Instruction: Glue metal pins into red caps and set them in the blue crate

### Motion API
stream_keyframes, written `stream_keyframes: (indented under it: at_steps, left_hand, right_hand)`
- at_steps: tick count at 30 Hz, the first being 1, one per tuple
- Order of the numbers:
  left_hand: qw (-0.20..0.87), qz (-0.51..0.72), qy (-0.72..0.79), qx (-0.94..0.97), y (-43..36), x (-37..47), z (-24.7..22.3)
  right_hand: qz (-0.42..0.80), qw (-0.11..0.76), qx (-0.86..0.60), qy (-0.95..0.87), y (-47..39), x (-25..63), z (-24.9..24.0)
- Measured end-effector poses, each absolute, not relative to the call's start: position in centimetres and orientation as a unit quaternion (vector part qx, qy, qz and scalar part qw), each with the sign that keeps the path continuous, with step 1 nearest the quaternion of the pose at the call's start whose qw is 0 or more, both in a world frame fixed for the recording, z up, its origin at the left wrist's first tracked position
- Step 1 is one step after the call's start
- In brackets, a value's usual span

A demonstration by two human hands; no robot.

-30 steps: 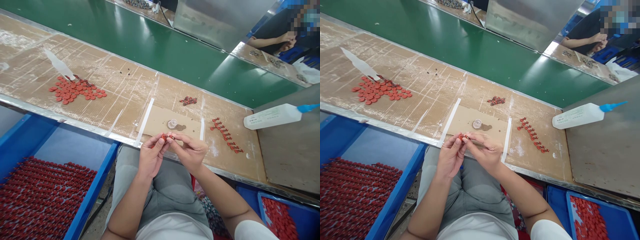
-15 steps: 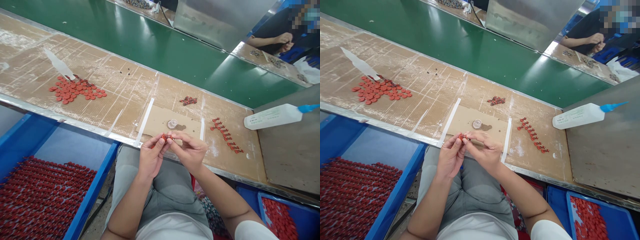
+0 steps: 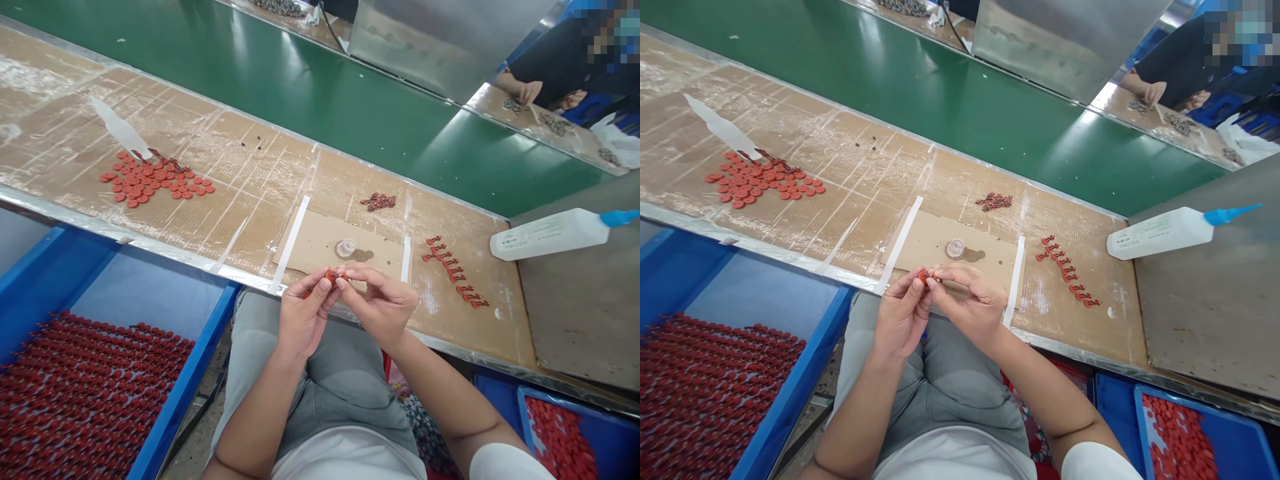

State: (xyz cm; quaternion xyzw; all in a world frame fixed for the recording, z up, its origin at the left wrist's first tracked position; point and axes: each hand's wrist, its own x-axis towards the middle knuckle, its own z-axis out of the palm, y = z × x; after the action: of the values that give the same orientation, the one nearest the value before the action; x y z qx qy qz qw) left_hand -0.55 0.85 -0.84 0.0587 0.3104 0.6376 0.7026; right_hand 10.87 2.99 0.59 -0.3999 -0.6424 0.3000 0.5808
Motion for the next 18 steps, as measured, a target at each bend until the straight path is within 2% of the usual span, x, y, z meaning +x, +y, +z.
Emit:
stream_keyframes:
  at_steps: [18]
  left_hand:
    - [0.689, 0.641, 0.332, 0.062, 0.79, -0.59, -0.84]
  right_hand:
    - [0.281, 0.586, -0.400, -0.646, 2.97, 10.54, 0.61]
